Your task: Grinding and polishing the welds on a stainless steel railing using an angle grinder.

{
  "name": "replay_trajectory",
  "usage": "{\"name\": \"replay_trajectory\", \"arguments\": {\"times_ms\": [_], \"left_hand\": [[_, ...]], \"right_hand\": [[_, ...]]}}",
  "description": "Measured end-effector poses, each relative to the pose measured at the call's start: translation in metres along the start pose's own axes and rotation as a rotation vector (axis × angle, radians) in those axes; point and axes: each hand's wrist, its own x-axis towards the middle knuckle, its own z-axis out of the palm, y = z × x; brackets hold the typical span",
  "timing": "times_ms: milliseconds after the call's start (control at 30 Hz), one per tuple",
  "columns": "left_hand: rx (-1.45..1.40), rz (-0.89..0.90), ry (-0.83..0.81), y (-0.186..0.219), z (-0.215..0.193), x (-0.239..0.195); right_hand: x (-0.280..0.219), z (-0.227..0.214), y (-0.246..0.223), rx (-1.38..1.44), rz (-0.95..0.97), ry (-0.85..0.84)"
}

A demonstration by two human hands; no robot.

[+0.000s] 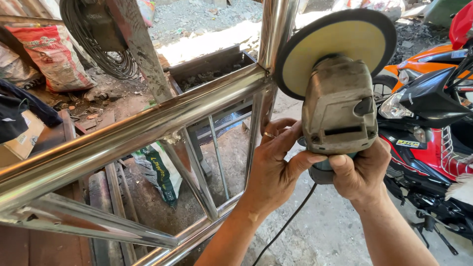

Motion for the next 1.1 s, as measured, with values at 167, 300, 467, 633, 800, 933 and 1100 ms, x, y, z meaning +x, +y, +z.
{"name": "replay_trajectory", "arguments": {"times_ms": [167, 300, 467, 633, 800, 933, 1100], "left_hand": [[-0.023, 0.003, 0.005, -0.001, 0.001, 0.0], [-0.047, -0.01, -0.004, -0.003, 0.002, -0.001], [-0.033, -0.002, 0.003, -0.003, 0.002, 0.0], [-0.043, -0.027, 0.0, -0.002, 0.001, 0.0], [-0.058, 0.018, -0.034, -0.013, 0.001, -0.003], [-0.139, 0.014, -0.029, -0.016, -0.001, -0.006], [-0.128, 0.022, -0.043, -0.013, -0.004, -0.004]], "right_hand": [[0.002, 0.0, -0.001, -0.004, 0.007, -0.016], [0.008, 0.0, -0.006, -0.015, -0.035, -0.018], [0.003, 0.0, -0.003, -0.008, -0.009, 0.009], [0.006, 0.001, -0.019, -0.097, -0.018, -0.001], [0.005, 0.0, -0.03, -0.152, -0.03, 0.024], [0.012, 0.002, -0.039, -0.199, -0.042, -0.001], [0.008, 0.002, -0.037, -0.2, -0.04, 0.009]]}}
